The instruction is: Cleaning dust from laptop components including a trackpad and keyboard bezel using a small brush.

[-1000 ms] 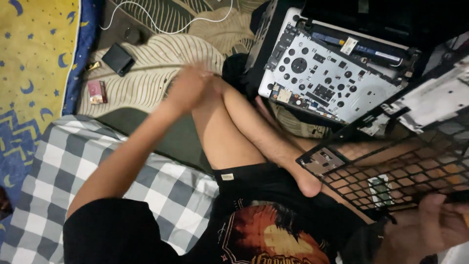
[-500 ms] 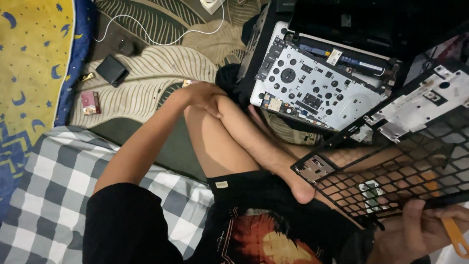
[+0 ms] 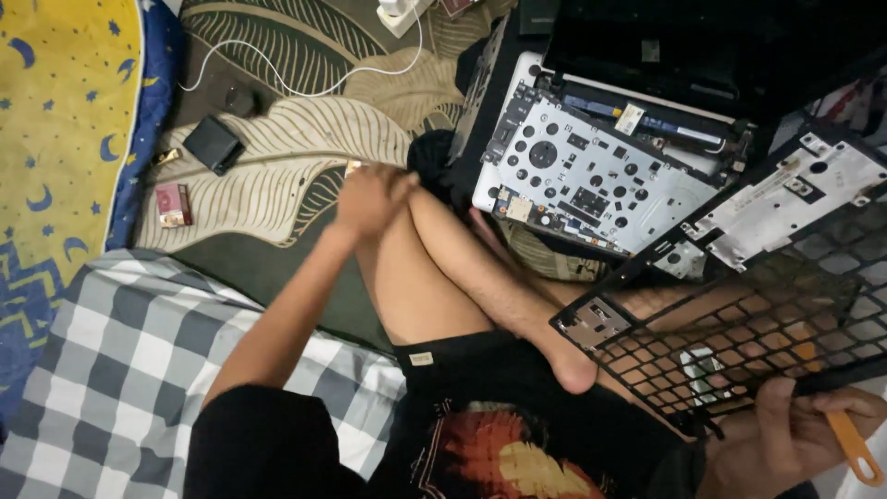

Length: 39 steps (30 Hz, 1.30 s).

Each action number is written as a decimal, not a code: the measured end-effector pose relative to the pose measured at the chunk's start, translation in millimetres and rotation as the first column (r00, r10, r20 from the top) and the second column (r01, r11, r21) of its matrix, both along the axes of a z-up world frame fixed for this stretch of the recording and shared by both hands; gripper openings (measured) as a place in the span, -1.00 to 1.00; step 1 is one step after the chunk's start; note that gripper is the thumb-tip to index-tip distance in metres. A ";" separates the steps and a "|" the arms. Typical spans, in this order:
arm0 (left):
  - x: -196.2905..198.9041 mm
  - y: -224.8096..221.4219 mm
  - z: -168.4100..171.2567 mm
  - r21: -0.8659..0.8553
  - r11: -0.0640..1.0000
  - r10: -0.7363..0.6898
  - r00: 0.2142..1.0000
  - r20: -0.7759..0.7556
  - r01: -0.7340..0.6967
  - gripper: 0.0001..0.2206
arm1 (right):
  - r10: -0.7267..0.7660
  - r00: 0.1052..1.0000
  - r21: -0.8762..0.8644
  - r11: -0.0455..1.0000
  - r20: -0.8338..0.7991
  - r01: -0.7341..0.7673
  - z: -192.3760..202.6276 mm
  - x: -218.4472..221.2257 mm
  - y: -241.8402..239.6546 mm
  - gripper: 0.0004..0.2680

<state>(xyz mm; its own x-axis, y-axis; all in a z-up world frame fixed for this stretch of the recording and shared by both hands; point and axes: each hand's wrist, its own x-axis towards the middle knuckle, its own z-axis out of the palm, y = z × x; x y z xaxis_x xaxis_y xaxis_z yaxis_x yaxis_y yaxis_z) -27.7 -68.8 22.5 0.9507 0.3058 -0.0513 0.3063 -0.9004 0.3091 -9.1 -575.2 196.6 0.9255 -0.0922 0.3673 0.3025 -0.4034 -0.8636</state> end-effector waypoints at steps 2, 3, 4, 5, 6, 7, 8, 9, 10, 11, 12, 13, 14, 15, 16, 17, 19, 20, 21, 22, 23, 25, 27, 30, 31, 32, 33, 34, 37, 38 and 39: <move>-15.8 -34.6 -7.9 0.167 0.979 -0.115 0.993 0.004 0.112 -0.48 | 0.049 0.998 0.034 0.998 0.043 -0.050 -5.0 2.5 3.1 -0.80; -33.0 -46.4 -37.3 -0.095 0.916 -0.380 0.919 0.110 0.390 -0.65 | 0.004 1.000 0.011 1.000 -0.002 -0.004 -0.5 1.4 7.0 -0.79; -50.8 -58.5 -66.5 -0.308 0.708 -0.571 0.772 0.280 0.636 -0.79 | -0.043 0.998 -0.014 0.999 -0.045 0.042 3.9 0.0 11.1 -0.78; -50.7 -52.6 -43.4 -0.305 0.709 -0.571 0.772 0.280 0.636 -0.79 | -0.041 0.998 -0.011 0.999 -0.043 0.041 4.4 -0.2 14.0 -0.78; -51.0 -46.7 -20.4 -0.253 0.662 -0.621 0.706 0.341 0.705 -0.80 | 0.012 0.998 0.083 0.997 -0.057 -0.007 4.8 -0.9 17.0 -0.79; -57.5 -46.0 1.7 -0.210 0.611 -0.661 0.638 0.396 0.764 -0.67 | 0.068 0.995 0.168 0.984 -0.075 -0.055 7.9 -4.7 16.7 -0.80; -57.5 -4.6 -16.9 -0.220 0.612 -0.656 0.643 0.396 0.760 -0.67 | 0.071 0.994 0.161 0.985 -0.083 -0.057 6.9 -4.0 10.4 -0.80; -57.7 38.8 -35.2 0.027 0.853 -0.515 0.831 0.207 0.522 -0.70 | 0.133 0.990 0.117 0.985 -0.039 -0.128 4.2 -1.4 5.5 -0.83; -58.6 82.0 -53.4 0.323 0.917 -0.273 0.959 0.081 0.234 -0.65 | 0.196 0.981 0.069 0.978 0.003 -0.196 1.8 1.4 0.4 -0.82; -58.1 99.6 -23.2 0.324 0.917 -0.269 0.960 0.078 0.231 -0.65 | 0.201 0.980 0.071 0.977 0.001 -0.200 -8.5 0.1 -5.0 -0.82; -57.2 117.2 7.3 0.281 0.959 -0.045 0.998 0.038 0.033 -0.70 | 0.118 0.993 0.153 0.981 0.004 -0.117 -18.5 -0.7 -10.5 -0.83; -53.0 135.0 37.1 0.245 0.955 0.175 0.985 -0.011 -0.167 -0.73 | 0.029 1.000 0.230 0.973 0.000 -0.028 -28.3 -1.6 -15.8 -0.81; -45.7 114.2 31.8 0.246 0.955 0.174 0.985 -0.013 -0.165 -0.73 | 0.028 1.000 0.231 0.973 -0.002 -0.027 -27.8 2.3 -15.9 -0.81; -42.0 92.2 26.2 0.091 0.992 0.077 0.993 0.093 -0.086 -0.66 | 0.075 0.996 0.182 0.980 0.038 -0.080 -26.9 5.4 -16.7 -0.81; -38.5 70.3 20.8 -0.056 0.998 -0.002 0.977 0.212 0.014 -0.52 | 0.123 0.989 0.130 0.983 0.077 -0.132 -25.9 8.2 -17.4 -0.81; -62.8 78.1 -100.7 -0.053 0.999 0.001 0.977 0.213 0.011 -0.52 | 0.126 0.989 0.133 0.982 0.079 -0.136 -19.5 10.2 -8.1 -0.81; -28.6 -23.5 -333.6 -0.584 -0.206 0.313 0.618 0.721 0.785 0.19 | 0.220 0.973 0.126 0.965 0.075 -0.228 -4.7 11.4 7.3 -0.86; -51.2 20.9 -213.0 -0.586 -0.208 0.316 0.621 0.717 0.783 0.19 | 0.221 0.973 0.124 0.966 0.070 -0.228 -10.5 5.1 -0.5 -0.86; -51.1 5.5 -98.6 -0.536 0.252 -0.310 0.592 0.744 0.806 -0.18 | 0.143 0.990 0.116 0.983 -0.023 -0.139 -17.2 0.7 -7.8 -0.85; -51.2 -32.9 19.8 -0.174 0.541 -0.763 0.567 0.311 0.823 -0.52 | 0.059 0.992 0.100 0.994 -0.112 -0.048 -23.9 -3.6 -15.4 -0.80; -46.5 1.2 -5.9 -0.177 0.541 -0.761 0.568 0.312 0.822 -0.52 | 0.060 0.992 0.098 0.994 -0.114 -0.049 -22.4 -1.6 -15.3 -0.80; -37.1 69.2 -57.5 0.424 0.845 -0.297 0.946 -0.133 0.325 -0.64 | 0.163 0.986 0.125 0.978 0.043 -0.167 -19.8 2.4 -15.0 -0.85; -28.0 105.6 -5.3 0.368 0.910 -0.083 0.953 -0.292 0.192 -0.78 | 0.075 0.996 0.239 0.969 -0.043 -0.063 -28.9 -0.7 -23.3 -0.86; -16.0 64.4 43.0 0.161 0.980 -0.096 0.986 -0.133 0.117 -0.75 | 0.054 0.996 0.234 0.972 -0.074 -0.036 -36.9 4.8 -34.4 -0.84; -18.2 35.3 54.7 0.016 0.971 -0.236 0.946 0.224 0.238 -0.63 | 0.133 0.991 0.122 0.984 -0.023 -0.129 -39.8 8.9 -37.2 -0.82; -27.1 2.6 50.4 0.018 0.972 -0.233 0.948 0.218 0.235 -0.63 | 0.137 0.990 0.126 0.983 -0.027 -0.132 -43.8 8.6 -35.1 -0.82; -33.1 -30.8 45.4 -0.192 0.838 -0.432 0.837 0.335 0.510 -0.63 | 0.128 0.991 0.203 0.972 -0.037 -0.118 -46.9 8.9 -33.8 -0.85; -39.3 -64.4 40.2 -0.345 0.585 -0.558 0.672 0.486 0.734 -0.61 | 0.120 0.992 0.279 0.955 -0.048 -0.102 -50.2 9.2 -32.8 -0.78; -60.3 -78.5 34.4 -0.085 0.599 -0.781 0.605 0.155 0.796 -0.50 | 0.087 0.996 0.047 0.995 0.026 -0.088 -16.4 9.7 -6.2 -0.77; -52.8 -51.3 25.3 -0.084 0.596 -0.783 0.601 0.160 0.798 -0.50 | 0.084 0.996 0.043 0.995 0.030 -0.085 -15.9 11.0 -6.6 -0.77; -47.9 -26.1 15.8 -0.016 0.776 -0.617 0.764 0.187 0.630 -0.52 | 0.116 0.993 0.096 0.989 0.007 -0.116 -14.5 10.5 -8.4 -0.77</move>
